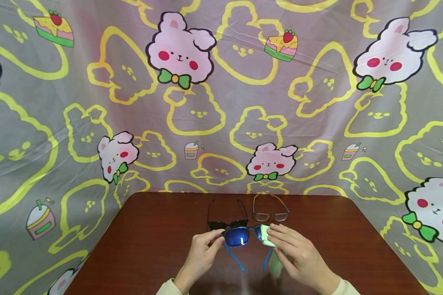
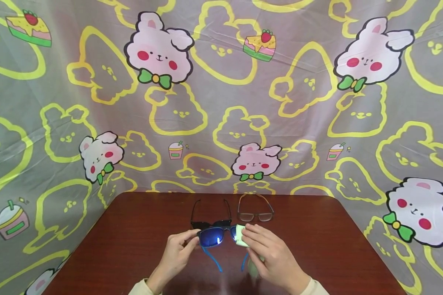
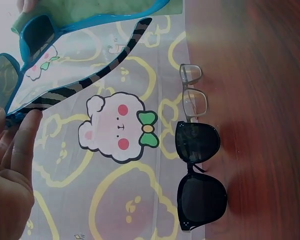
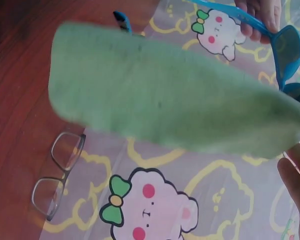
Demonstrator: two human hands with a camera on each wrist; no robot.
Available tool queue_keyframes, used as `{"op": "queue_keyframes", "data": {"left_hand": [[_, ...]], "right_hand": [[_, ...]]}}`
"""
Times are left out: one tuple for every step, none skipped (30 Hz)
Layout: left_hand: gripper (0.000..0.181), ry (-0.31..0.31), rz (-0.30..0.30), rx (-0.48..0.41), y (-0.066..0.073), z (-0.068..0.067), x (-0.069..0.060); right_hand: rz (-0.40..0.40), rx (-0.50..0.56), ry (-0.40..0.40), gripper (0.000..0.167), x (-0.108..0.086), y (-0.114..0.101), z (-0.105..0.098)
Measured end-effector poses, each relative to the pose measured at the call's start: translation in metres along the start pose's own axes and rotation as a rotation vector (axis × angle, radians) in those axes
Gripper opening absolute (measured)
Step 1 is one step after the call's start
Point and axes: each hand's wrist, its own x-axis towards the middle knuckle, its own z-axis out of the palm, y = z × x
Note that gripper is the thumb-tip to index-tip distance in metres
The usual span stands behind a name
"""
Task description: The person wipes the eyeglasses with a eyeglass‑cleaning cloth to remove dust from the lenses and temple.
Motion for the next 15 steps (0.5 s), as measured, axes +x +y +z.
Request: {"op": "queue_keyframes", "data": {"left_hand": [[0.015,0.005,0.001,-0.009,0.000,0.000,0.000],[0.015,0.007,0.004,-0.020,0.000,0.000,0.000],[0.014,0.009,0.007,-0.029,-0.001,0.000,0.000],[0.014,0.010,0.009,-0.041,-0.001,-0.001,-0.001],[0.014,0.010,0.010,-0.047,-0.002,-0.001,-0.001],[0.013,0.009,0.009,-0.053,-0.002,-0.001,-0.001],[0.013,0.005,0.009,-0.060,-0.003,-0.002,-0.001],[0.013,0.001,0.008,-0.067,-0.003,-0.002,-0.002],[0.013,-0.003,0.004,-0.071,-0.003,-0.002,-0.002],[0.013,-0.008,0.001,-0.076,-0.003,-0.002,-0.002],[0.013,-0.014,-0.001,-0.080,-0.003,-0.003,-0.002],[0.013,-0.020,-0.004,-0.084,-0.003,-0.003,-0.002],[0.014,-0.026,-0.005,-0.083,-0.003,-0.003,-0.002],[0.014,-0.030,0.000,-0.069,-0.002,-0.003,-0.002],[0.015,-0.033,0.010,-0.049,-0.002,-0.003,-0.002]], "right_hand": [[0.007,-0.002,0.002,0.030,0.000,0.000,-0.001],[0.015,-0.003,0.004,0.030,-0.001,0.001,-0.002],[0.022,-0.003,0.008,0.029,-0.002,0.002,-0.002],[0.029,-0.004,0.011,0.029,-0.002,0.002,-0.003],[0.038,-0.003,0.012,0.029,-0.003,0.003,-0.003],[0.049,0.000,0.015,0.029,-0.004,0.003,-0.004],[0.059,0.002,0.016,0.029,-0.005,0.004,-0.004],[0.071,0.008,0.016,0.029,-0.006,0.005,-0.005],[0.086,0.012,0.016,0.029,-0.007,0.006,-0.005],[0.103,0.016,0.014,0.030,-0.008,0.006,-0.006],[0.117,0.020,0.014,0.030,-0.010,0.007,-0.006],[0.132,0.023,0.013,0.030,-0.011,0.008,-0.007],[0.145,0.025,0.011,0.031,-0.012,0.009,-0.007],[0.159,0.029,0.009,0.031,-0.012,0.009,-0.007],[0.173,0.030,0.007,0.031,-0.013,0.010,-0.007]]}}
